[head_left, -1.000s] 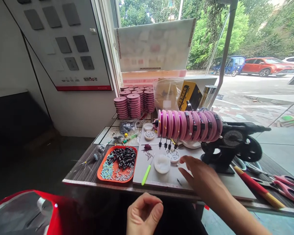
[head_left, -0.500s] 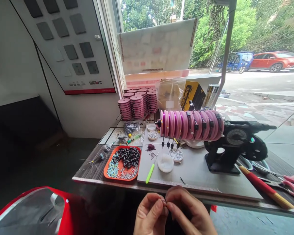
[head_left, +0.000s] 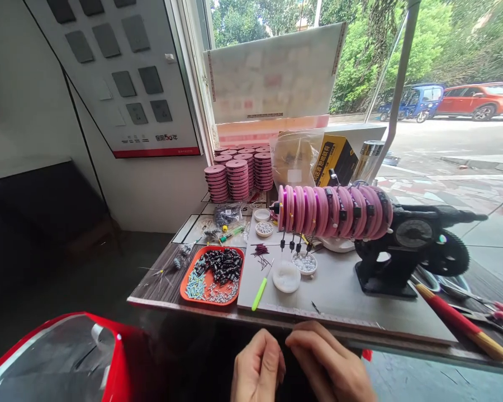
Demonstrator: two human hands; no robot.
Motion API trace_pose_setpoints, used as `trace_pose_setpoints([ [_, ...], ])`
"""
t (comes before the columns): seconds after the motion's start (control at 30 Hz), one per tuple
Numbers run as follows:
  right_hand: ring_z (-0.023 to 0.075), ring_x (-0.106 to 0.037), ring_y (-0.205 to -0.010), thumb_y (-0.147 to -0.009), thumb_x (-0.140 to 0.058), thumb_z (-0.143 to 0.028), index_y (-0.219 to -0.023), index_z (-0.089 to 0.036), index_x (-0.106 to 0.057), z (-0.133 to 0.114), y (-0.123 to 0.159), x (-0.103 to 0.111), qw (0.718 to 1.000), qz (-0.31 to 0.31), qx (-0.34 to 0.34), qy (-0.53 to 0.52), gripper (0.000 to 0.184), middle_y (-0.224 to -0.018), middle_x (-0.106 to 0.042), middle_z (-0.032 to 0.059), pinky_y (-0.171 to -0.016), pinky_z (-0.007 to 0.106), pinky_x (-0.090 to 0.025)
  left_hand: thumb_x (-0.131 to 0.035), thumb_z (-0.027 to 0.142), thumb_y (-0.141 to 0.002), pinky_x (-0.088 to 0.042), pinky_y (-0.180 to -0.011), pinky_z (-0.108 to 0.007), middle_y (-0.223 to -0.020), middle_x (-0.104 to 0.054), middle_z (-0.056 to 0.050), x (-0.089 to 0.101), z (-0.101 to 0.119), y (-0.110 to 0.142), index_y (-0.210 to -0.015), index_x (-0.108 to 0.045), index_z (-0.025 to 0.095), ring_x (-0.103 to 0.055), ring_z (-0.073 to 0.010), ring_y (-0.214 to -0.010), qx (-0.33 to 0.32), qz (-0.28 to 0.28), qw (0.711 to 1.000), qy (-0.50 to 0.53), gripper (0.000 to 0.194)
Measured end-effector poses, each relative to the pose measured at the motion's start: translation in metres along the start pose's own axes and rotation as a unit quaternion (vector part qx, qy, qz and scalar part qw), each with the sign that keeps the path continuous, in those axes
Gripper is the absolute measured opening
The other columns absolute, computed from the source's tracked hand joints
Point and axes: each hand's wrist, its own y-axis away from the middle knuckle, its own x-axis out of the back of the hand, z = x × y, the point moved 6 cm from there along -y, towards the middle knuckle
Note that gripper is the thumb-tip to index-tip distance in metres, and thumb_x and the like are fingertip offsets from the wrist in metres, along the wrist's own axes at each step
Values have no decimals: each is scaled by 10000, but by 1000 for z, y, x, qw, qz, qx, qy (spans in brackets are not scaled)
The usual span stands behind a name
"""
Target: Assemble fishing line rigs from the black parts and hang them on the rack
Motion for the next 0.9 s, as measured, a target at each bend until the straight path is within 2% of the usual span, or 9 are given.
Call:
trace_pose_setpoints([
  [0.1, 96, -601, -629, -948, -398, -205, -885, -218, -534, -1, 1, -3, 999, 2, 27, 33, 151, -764, -596, 6, -572, 155, -465, -475, 681, -740, -223, -501, -269, -523, -336, 51, 2, 2, 0, -563, -432, 201, -282, -116, -507, -14, 9, 1000, -26, 514],
  [0.23, 94, -590, -594, -946, -395, -196, -861, -211, -535, -2, 2, -5, 998, 0, 30, 46, 164, -730, -588, 1, -548, 164, -461, -477, 668, -749, -224, -504, -267, -542, -316, 55, 2, 2, 2, -577, -432, 204, -275, -119, -520, -19, 8, 999, -41, 498],
  [0.47, 114, -619, -614, -950, -418, -217, -922, -210, -566, -7, 6, -5, 993, 11, 75, 96, 151, -757, -641, 18, -581, 195, -477, -475, 657, -757, -249, -530, -264, -564, -329, 49, 3, 3, 1, -586, -433, 203, -307, -129, -551, -23, 1, 997, -71, 486],
  [0.67, 91, -622, -657, -944, -428, -210, -930, -233, -553, -2, 5, -3, 1000, -28, -1, 14, 128, -785, -622, 5, -583, 143, -478, -374, 604, -838, -293, -552, -260, -571, -426, 25, 22, 9, 8, -664, -556, 185, -391, -142, -559, -35, 23, 995, -94, 489],
  [0.8, 98, -619, -663, -930, -448, -206, -923, -234, -557, -2, 7, -6, 999, -33, -2, 12, 112, -783, -622, 7, -584, 147, -486, -438, 530, -844, -307, -541, -250, -579, -444, 28, 29, 9, 16, -638, -533, 196, -409, -137, -552, -79, 49, 987, -134, 403],
  [0.9, 118, -609, -642, -915, -469, -207, -884, -223, -574, -9, 4, -7, 997, -20, 46, 60, 111, -740, -626, 11, -574, 189, -497, -451, 452, -866, -316, -538, -240, -586, -459, 32, 31, 11, 20, -624, -497, 204, -416, -129, -546, -133, 72, 973, -172, 351],
])
